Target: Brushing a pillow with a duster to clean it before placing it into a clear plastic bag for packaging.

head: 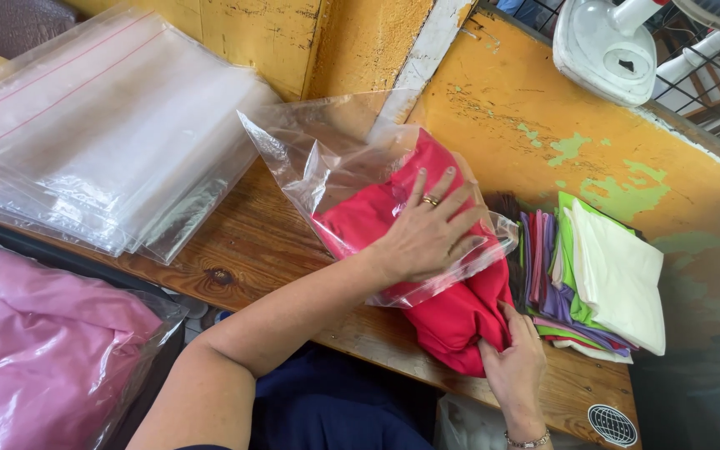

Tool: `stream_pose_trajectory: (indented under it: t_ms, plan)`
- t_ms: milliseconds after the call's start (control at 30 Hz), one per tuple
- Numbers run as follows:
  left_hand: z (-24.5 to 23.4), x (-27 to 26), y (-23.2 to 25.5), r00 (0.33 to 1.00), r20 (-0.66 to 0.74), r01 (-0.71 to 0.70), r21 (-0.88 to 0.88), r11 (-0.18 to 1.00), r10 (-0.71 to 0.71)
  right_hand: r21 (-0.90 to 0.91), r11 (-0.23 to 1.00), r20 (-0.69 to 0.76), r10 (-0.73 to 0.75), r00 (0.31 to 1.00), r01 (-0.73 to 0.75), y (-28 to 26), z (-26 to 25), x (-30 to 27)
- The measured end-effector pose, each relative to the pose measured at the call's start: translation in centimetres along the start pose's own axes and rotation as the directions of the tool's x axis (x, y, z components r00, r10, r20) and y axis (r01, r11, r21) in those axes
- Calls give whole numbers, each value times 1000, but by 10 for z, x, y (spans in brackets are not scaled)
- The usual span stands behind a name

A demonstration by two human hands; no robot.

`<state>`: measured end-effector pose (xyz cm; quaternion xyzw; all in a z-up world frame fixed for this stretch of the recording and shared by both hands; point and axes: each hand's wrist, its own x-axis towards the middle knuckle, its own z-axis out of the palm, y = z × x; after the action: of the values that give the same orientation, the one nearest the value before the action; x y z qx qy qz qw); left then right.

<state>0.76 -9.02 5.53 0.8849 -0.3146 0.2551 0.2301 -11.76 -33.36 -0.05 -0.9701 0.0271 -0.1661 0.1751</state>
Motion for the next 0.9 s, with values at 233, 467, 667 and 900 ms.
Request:
stream_pose_trajectory:
  t_ms: [233,467,667,900]
  plan:
    - [44,-36,-32,997,-66,-38,92,995,44,-2,1000,67,3,998,-3,-21,10,10]
    - [55,-41,-23,992,-123,-5,80,997,15,-11,985,29,-173,984,174,-30,46,36]
    - [55,-40,-9,981,-156,110,-48,993,-116,209,953,-71,-209,975,219,-11,74,64]
    - [-30,-15,43,949,260,286,-483,827,-176,714,688,26,156,987,-128,-28,-3,67]
